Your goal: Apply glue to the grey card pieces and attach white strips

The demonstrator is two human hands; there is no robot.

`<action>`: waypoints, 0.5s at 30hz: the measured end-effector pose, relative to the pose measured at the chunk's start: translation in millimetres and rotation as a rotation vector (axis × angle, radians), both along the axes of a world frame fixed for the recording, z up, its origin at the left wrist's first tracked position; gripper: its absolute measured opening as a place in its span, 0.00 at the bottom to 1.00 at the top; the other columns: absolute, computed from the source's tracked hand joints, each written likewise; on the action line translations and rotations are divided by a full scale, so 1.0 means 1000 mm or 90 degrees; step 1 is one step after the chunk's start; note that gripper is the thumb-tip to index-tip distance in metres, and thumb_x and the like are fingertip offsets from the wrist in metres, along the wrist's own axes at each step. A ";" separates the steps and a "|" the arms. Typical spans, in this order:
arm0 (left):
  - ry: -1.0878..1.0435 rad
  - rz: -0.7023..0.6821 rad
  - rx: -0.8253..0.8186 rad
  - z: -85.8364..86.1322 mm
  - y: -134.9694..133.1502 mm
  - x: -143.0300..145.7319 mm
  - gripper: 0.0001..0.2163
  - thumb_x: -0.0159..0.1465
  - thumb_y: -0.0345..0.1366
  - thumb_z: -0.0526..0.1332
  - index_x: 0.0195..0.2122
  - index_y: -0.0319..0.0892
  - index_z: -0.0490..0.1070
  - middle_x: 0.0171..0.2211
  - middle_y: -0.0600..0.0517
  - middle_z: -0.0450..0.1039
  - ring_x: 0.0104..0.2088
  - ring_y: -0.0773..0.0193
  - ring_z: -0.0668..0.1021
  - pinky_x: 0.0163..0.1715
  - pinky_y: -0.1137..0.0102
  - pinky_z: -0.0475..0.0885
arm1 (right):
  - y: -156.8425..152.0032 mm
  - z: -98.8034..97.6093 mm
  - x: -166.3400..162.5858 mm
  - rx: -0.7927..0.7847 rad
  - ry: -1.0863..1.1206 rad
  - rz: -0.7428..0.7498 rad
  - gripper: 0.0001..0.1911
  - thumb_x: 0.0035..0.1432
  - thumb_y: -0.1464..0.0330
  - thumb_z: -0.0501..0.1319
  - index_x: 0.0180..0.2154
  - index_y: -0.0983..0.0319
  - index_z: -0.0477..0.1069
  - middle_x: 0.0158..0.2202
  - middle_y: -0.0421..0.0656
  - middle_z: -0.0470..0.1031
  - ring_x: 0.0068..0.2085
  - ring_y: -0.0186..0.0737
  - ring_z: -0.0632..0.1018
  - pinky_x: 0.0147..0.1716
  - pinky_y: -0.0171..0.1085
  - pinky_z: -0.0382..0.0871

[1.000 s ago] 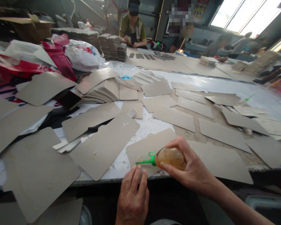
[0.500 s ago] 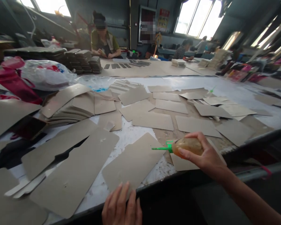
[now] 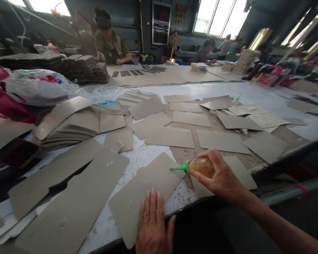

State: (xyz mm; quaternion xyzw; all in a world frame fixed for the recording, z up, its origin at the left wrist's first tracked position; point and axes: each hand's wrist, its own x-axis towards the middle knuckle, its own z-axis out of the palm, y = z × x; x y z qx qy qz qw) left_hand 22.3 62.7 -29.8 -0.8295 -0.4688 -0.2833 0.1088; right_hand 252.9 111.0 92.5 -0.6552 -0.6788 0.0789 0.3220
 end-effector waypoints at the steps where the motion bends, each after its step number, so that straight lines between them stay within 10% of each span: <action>1: -0.015 0.005 -0.012 0.000 -0.001 0.001 0.28 0.64 0.35 0.61 0.62 0.27 0.58 0.58 0.31 0.66 0.61 0.44 0.67 0.55 0.54 0.68 | 0.001 0.000 0.000 0.012 -0.009 0.000 0.15 0.55 0.66 0.65 0.42 0.57 0.62 0.38 0.43 0.65 0.38 0.44 0.72 0.37 0.41 0.69; 15: -0.022 -0.020 -0.010 -0.005 0.001 -0.004 0.26 0.63 0.34 0.62 0.60 0.28 0.61 0.58 0.32 0.68 0.62 0.47 0.65 0.60 0.57 0.61 | 0.008 0.006 -0.004 -0.037 0.018 0.076 0.15 0.55 0.70 0.65 0.42 0.57 0.61 0.38 0.40 0.63 0.38 0.41 0.70 0.39 0.40 0.67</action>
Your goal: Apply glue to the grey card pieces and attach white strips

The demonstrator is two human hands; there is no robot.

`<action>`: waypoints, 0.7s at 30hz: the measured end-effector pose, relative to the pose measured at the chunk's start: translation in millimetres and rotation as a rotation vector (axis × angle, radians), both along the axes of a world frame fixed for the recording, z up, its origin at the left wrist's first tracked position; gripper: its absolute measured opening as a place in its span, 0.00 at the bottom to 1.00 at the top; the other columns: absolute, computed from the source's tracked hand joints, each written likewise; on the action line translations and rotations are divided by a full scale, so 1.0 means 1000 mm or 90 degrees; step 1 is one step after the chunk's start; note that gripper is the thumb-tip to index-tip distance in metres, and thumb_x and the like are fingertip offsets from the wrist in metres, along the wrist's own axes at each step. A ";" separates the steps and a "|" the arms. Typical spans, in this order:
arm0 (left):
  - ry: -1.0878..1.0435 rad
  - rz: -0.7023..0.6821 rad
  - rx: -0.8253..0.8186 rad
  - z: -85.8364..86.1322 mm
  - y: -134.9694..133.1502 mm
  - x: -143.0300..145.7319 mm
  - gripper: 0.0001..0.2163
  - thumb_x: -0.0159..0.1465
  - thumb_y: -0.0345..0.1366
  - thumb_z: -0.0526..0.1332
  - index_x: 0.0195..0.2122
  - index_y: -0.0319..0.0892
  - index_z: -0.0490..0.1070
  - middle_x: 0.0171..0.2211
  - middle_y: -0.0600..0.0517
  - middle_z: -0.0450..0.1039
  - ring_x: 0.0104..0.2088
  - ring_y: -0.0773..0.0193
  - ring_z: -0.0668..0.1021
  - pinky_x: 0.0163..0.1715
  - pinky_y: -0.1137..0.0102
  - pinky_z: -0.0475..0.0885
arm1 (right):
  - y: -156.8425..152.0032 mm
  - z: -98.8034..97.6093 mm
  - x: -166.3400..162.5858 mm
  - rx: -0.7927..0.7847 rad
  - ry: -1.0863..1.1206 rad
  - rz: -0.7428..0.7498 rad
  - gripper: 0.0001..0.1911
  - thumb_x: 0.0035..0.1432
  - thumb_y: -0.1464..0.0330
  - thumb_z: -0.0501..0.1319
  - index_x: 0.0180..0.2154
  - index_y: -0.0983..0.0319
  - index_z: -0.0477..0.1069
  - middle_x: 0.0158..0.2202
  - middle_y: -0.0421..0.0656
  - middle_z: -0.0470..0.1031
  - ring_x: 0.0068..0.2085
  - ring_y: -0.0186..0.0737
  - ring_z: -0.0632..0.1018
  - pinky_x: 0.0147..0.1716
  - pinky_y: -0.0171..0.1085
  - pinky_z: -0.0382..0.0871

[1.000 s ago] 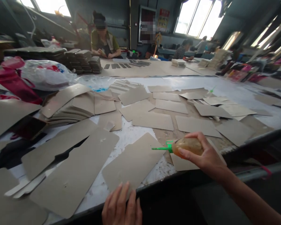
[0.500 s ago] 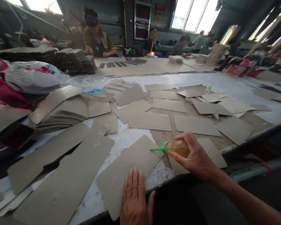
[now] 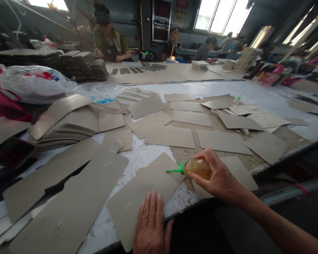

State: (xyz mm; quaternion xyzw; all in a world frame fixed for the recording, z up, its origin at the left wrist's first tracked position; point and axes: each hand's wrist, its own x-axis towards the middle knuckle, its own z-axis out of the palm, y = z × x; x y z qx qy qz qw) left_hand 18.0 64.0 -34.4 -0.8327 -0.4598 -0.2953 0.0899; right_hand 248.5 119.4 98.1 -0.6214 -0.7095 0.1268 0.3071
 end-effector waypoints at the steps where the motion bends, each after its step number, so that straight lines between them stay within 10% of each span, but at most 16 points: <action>1: 0.014 -0.008 0.014 0.000 0.001 -0.002 0.26 0.62 0.34 0.62 0.59 0.28 0.63 0.57 0.33 0.68 0.62 0.47 0.65 0.61 0.58 0.60 | -0.001 0.001 0.001 -0.004 0.004 0.002 0.16 0.55 0.70 0.65 0.42 0.57 0.61 0.38 0.40 0.63 0.37 0.41 0.70 0.38 0.40 0.67; 21: 0.111 -0.046 0.111 -0.012 0.001 -0.018 0.21 0.63 0.30 0.61 0.57 0.29 0.67 0.57 0.37 0.70 0.60 0.50 0.69 0.64 0.59 0.56 | -0.008 0.001 0.007 0.037 -0.002 -0.019 0.14 0.55 0.70 0.63 0.40 0.58 0.61 0.38 0.42 0.63 0.38 0.43 0.70 0.38 0.43 0.68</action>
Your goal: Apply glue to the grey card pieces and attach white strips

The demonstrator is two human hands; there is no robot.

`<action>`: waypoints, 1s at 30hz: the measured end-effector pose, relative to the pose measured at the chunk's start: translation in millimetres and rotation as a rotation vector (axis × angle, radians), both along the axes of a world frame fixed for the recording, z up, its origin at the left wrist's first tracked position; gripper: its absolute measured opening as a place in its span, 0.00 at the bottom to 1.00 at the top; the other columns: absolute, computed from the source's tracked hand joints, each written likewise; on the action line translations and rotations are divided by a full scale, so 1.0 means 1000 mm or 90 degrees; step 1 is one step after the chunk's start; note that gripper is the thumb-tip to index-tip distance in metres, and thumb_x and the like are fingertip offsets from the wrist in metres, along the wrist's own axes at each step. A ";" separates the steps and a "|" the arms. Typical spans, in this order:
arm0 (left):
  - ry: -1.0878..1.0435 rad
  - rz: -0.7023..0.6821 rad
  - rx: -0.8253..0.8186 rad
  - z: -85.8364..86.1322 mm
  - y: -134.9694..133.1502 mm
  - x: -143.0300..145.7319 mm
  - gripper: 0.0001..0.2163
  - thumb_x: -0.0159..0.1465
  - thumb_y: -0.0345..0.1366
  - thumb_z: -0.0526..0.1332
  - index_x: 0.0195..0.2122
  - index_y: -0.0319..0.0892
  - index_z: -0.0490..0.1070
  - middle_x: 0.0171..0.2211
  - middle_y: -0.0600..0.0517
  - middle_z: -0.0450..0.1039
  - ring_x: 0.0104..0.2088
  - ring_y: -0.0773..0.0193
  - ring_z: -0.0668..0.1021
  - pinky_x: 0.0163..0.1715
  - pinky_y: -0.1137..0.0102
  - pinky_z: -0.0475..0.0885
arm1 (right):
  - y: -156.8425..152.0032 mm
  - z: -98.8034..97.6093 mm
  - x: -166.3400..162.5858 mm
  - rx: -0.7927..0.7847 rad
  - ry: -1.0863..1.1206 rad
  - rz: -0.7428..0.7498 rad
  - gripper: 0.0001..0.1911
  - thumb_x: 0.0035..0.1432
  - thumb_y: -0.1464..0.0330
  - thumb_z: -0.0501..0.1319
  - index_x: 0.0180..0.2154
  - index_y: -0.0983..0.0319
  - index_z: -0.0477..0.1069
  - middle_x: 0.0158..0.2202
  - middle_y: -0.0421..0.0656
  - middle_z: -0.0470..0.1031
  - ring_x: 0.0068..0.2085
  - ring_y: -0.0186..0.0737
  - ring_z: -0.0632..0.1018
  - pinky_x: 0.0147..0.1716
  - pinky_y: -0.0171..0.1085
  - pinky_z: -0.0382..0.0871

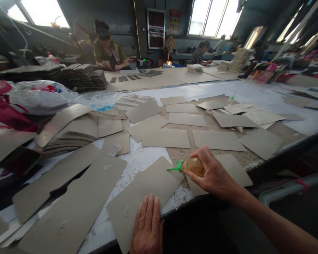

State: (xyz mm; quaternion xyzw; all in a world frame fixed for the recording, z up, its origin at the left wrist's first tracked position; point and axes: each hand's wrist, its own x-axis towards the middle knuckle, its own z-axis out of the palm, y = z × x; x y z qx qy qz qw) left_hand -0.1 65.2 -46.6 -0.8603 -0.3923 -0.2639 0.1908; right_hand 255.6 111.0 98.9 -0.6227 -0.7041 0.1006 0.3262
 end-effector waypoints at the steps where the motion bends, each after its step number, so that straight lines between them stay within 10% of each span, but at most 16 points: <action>1: 0.001 0.000 0.001 0.000 0.000 0.000 0.21 0.63 0.30 0.61 0.57 0.30 0.67 0.57 0.37 0.69 0.59 0.50 0.70 0.64 0.59 0.57 | 0.001 -0.001 -0.001 0.003 0.002 0.002 0.14 0.55 0.70 0.63 0.41 0.58 0.60 0.38 0.42 0.63 0.39 0.44 0.70 0.38 0.43 0.68; 12: 0.020 -0.017 0.002 -0.003 0.001 -0.002 0.20 0.64 0.29 0.58 0.57 0.30 0.67 0.57 0.37 0.69 0.63 0.49 0.65 0.63 0.58 0.58 | 0.002 0.008 -0.010 -0.048 0.096 0.069 0.12 0.54 0.70 0.63 0.40 0.58 0.62 0.37 0.41 0.64 0.36 0.41 0.71 0.37 0.41 0.68; 21: -0.085 0.039 -0.024 0.031 -0.017 0.018 0.22 0.62 0.16 0.45 0.52 0.33 0.70 0.51 0.43 0.76 0.55 0.56 0.75 0.51 0.63 0.74 | -0.009 -0.007 -0.069 -0.058 0.211 0.142 0.15 0.56 0.69 0.63 0.43 0.57 0.61 0.39 0.42 0.65 0.37 0.41 0.72 0.36 0.40 0.69; 30: -0.302 0.104 -0.029 -0.003 -0.026 0.039 0.19 0.64 0.20 0.47 0.51 0.33 0.71 0.48 0.42 0.77 0.62 0.55 0.66 0.57 0.61 0.70 | -0.002 -0.010 -0.121 -0.010 0.169 0.237 0.16 0.55 0.75 0.62 0.44 0.58 0.61 0.39 0.43 0.65 0.39 0.42 0.71 0.38 0.41 0.69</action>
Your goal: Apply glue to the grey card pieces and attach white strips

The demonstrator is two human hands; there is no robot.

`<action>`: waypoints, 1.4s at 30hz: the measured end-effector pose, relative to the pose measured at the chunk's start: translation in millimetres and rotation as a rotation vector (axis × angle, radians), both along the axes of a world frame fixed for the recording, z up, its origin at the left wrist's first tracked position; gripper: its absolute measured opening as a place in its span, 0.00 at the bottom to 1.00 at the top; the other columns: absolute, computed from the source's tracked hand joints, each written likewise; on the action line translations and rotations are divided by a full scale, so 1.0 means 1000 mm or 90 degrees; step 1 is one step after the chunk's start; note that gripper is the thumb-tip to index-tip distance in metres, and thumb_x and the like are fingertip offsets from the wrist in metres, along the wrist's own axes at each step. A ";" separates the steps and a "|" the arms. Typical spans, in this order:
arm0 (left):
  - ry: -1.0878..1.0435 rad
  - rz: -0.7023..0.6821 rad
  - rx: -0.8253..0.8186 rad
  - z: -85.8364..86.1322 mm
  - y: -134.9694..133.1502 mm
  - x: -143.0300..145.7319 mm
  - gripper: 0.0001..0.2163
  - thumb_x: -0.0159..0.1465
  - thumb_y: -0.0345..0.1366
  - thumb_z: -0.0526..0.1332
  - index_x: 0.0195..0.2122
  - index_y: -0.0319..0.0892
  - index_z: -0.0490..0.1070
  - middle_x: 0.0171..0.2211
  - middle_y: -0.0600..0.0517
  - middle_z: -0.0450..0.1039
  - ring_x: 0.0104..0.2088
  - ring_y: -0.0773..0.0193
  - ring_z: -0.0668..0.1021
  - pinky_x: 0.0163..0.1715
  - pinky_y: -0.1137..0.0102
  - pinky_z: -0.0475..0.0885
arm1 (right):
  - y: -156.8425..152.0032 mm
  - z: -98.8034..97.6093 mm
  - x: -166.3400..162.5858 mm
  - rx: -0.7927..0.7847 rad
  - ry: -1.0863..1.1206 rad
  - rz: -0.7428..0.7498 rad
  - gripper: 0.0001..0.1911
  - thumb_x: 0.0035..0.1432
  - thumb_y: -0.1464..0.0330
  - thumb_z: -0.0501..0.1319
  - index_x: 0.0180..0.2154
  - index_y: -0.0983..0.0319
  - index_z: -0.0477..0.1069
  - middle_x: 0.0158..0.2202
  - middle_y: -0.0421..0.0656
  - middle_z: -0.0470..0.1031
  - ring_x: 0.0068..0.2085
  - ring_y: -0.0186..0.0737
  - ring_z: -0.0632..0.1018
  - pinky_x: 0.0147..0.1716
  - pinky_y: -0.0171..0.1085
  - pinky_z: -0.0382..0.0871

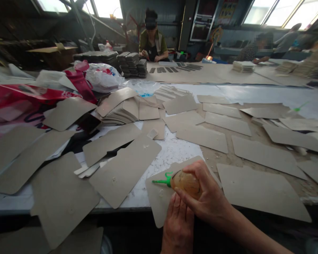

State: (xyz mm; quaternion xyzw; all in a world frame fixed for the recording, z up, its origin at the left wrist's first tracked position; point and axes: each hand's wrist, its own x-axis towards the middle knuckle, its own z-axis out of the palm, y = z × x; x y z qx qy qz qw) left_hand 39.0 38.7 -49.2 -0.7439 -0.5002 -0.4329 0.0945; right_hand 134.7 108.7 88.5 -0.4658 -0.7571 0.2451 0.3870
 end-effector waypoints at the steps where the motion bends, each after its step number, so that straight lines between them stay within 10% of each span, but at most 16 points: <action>1: -0.002 0.004 0.003 -0.001 0.000 0.001 0.18 0.65 0.21 0.48 0.51 0.33 0.71 0.47 0.42 0.77 0.63 0.55 0.65 0.57 0.61 0.70 | 0.000 0.000 -0.003 -0.005 -0.003 0.007 0.16 0.54 0.75 0.62 0.44 0.57 0.61 0.39 0.43 0.65 0.39 0.42 0.71 0.38 0.41 0.70; 15: 0.147 -0.049 0.022 0.025 0.008 -0.017 0.17 0.65 0.22 0.48 0.50 0.33 0.72 0.48 0.43 0.78 0.53 0.55 0.76 0.51 0.64 0.73 | 0.004 0.005 0.016 0.058 -0.123 -0.060 0.13 0.57 0.74 0.61 0.42 0.58 0.62 0.38 0.43 0.63 0.38 0.42 0.70 0.35 0.41 0.69; 25: 0.121 -0.064 -0.035 0.010 0.005 -0.014 0.20 0.63 0.20 0.48 0.54 0.33 0.71 0.55 0.43 0.73 0.63 0.55 0.65 0.65 0.63 0.55 | 0.007 0.007 0.051 0.094 -0.163 -0.139 0.12 0.58 0.72 0.62 0.42 0.58 0.62 0.37 0.44 0.63 0.37 0.43 0.70 0.35 0.42 0.69; 42: 0.025 -0.028 0.015 0.005 0.003 -0.005 0.19 0.62 0.19 0.49 0.50 0.32 0.72 0.52 0.41 0.75 0.62 0.54 0.66 0.64 0.61 0.60 | 0.002 0.007 0.011 0.060 -0.121 -0.057 0.14 0.54 0.76 0.59 0.41 0.57 0.61 0.36 0.43 0.64 0.36 0.43 0.70 0.34 0.41 0.69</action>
